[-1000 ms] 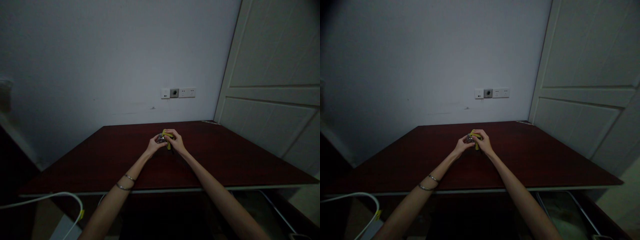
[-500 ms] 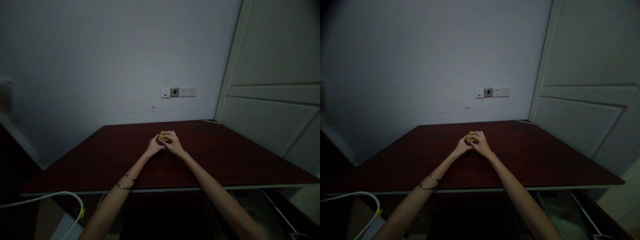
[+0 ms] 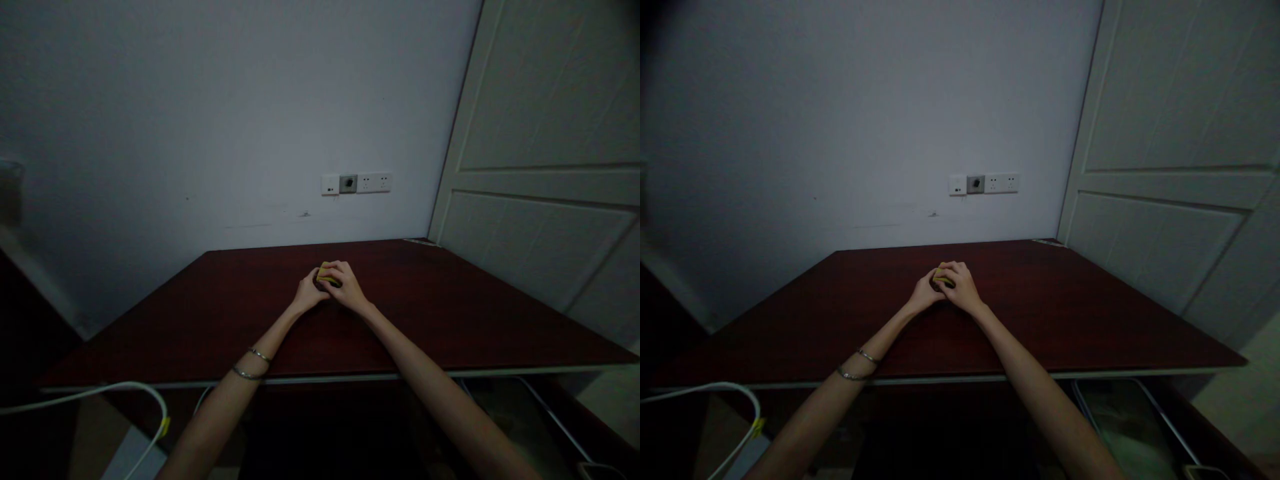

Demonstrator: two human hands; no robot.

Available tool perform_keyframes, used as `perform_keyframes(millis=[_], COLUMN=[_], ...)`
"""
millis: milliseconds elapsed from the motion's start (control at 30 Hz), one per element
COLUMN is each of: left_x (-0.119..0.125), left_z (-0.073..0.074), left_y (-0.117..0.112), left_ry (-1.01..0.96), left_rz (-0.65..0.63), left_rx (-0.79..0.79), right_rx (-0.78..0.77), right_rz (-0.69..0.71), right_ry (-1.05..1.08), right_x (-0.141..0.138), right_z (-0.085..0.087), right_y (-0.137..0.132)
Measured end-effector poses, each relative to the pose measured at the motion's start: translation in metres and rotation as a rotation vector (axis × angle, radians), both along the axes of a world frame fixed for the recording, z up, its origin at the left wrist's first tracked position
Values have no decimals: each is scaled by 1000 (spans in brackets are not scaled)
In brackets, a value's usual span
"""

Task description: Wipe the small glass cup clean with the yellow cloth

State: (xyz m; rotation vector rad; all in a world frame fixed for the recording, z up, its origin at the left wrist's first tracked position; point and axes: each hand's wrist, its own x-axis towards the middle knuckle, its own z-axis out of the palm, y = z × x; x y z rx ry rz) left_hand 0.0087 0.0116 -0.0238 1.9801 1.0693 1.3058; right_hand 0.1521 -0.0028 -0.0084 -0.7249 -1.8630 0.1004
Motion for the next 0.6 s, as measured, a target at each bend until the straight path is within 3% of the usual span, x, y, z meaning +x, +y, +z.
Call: perform_keyframes(millis=[100, 233, 433, 600], left_x=[0, 2, 2, 0], left_z=[1, 3, 6, 10], left_y=[-1, -5, -6, -1], left_ry=[-16, 1, -136, -325], left_rz=[-15, -73, -207, -228], left_rx=[9, 29, -60, -194], right_rx=[2, -132, -571, -708], right_rz=[-34, -43, 172, 356], right_ry=[24, 281, 637, 721], right_x=[-3, -1, 12, 15], right_z=[1, -3, -1, 6], right_y=[-1, 13, 29, 23])
